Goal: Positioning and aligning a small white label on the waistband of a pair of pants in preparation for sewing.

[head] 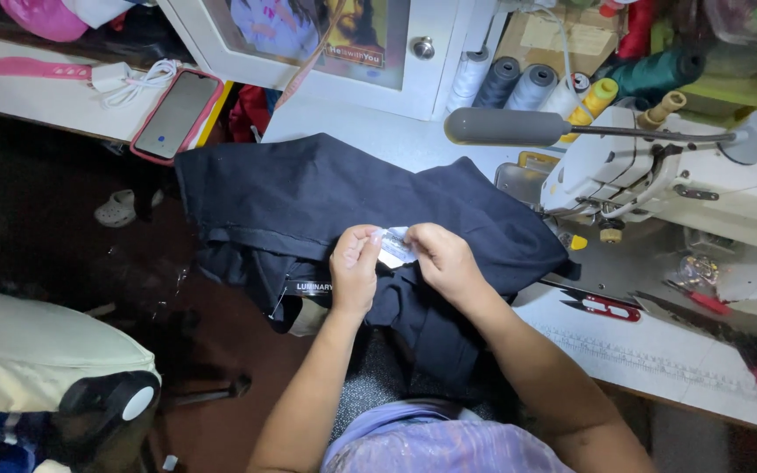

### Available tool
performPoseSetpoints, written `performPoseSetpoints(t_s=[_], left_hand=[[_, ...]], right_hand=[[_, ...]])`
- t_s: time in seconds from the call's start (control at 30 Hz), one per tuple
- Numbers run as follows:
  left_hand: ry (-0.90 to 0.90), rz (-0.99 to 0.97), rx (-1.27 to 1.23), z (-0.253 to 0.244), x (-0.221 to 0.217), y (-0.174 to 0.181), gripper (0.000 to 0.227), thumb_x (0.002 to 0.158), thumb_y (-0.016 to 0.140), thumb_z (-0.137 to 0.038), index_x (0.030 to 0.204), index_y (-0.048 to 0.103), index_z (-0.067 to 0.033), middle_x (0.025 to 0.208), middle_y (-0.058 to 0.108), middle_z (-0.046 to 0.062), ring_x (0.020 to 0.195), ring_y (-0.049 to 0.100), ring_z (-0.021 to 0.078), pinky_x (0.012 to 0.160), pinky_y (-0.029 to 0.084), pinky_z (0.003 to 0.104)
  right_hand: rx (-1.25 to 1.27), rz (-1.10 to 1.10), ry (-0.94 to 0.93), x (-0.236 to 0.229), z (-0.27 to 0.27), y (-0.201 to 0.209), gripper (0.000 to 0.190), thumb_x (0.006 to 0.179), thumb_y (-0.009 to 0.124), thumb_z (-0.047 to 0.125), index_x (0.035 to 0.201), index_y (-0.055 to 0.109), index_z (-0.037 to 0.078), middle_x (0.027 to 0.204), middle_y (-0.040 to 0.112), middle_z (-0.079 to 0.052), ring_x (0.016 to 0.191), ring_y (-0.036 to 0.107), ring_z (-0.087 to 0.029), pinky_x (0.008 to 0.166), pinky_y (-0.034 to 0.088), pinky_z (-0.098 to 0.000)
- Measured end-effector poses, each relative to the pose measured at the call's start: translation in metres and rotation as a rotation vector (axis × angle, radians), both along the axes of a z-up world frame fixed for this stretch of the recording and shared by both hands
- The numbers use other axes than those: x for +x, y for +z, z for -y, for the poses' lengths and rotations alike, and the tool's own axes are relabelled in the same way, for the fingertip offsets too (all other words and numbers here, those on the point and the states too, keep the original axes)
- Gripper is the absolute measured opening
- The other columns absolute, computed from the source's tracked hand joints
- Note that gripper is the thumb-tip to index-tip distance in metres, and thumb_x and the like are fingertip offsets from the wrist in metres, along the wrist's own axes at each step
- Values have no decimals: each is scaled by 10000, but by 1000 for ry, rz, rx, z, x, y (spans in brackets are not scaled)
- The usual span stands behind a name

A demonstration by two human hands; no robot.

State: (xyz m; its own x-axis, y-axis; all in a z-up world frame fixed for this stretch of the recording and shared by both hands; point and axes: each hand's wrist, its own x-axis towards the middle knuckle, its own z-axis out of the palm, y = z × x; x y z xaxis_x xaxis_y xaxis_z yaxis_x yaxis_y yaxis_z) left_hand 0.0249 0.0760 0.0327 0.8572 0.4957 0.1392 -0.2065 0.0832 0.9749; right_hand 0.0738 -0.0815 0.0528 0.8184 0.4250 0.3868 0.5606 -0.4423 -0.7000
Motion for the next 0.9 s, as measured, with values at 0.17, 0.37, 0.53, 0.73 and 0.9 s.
performPoseSetpoints(t_s=[0.17, 0.37, 0.53, 0.73, 0.9], left_hand=[[-16, 36, 46, -2, -5, 11, 140, 974, 648, -91, 1093, 697, -35, 763, 712, 71, 739, 632, 100, 683, 571, 257], [-20, 92, 57, 1, -5, 5, 244, 952, 659, -57, 1195, 670, -42, 813, 708, 67, 766, 631, 101, 738, 568, 260], [-53, 128, 63, 5, -2, -8, 310, 924, 693, -35, 1232, 671, -22, 963, 712, 94, 857, 668, 118, 854, 565, 294], [-280, 108, 196, 9, -7, 3, 358, 976, 630, -81, 1328, 608, -23, 829, 769, 127, 881, 731, 158, 886, 575, 319], [-339, 176, 185, 12, -12, 9, 365, 996, 560, 0, 1352, 502, 58, 1071, 757, 241, 1005, 755, 297, 909, 591, 407]], right_hand=[[49, -8, 37, 0, -1, 17, 159, 970, 595, 81, 1076, 713, 100, 893, 730, -123, 870, 730, -315, 788, 592, -405], [105, -58, 39, 3, 0, 15, 149, 860, 774, 187, 953, 687, 108, 774, 666, -107, 718, 693, -306, 658, 583, -395], [241, -302, -84, 13, 9, -14, 130, 816, 812, 193, 884, 716, 138, 720, 668, -63, 655, 648, -204, 626, 540, -363], [356, -345, -121, -3, 48, -4, 110, 816, 822, 145, 891, 741, 153, 677, 687, -7, 613, 661, -143, 597, 522, -276], [321, -132, -321, -4, 194, -28, 114, 842, 792, 38, 942, 740, 58, 810, 707, -127, 776, 672, -235, 769, 529, -363]])
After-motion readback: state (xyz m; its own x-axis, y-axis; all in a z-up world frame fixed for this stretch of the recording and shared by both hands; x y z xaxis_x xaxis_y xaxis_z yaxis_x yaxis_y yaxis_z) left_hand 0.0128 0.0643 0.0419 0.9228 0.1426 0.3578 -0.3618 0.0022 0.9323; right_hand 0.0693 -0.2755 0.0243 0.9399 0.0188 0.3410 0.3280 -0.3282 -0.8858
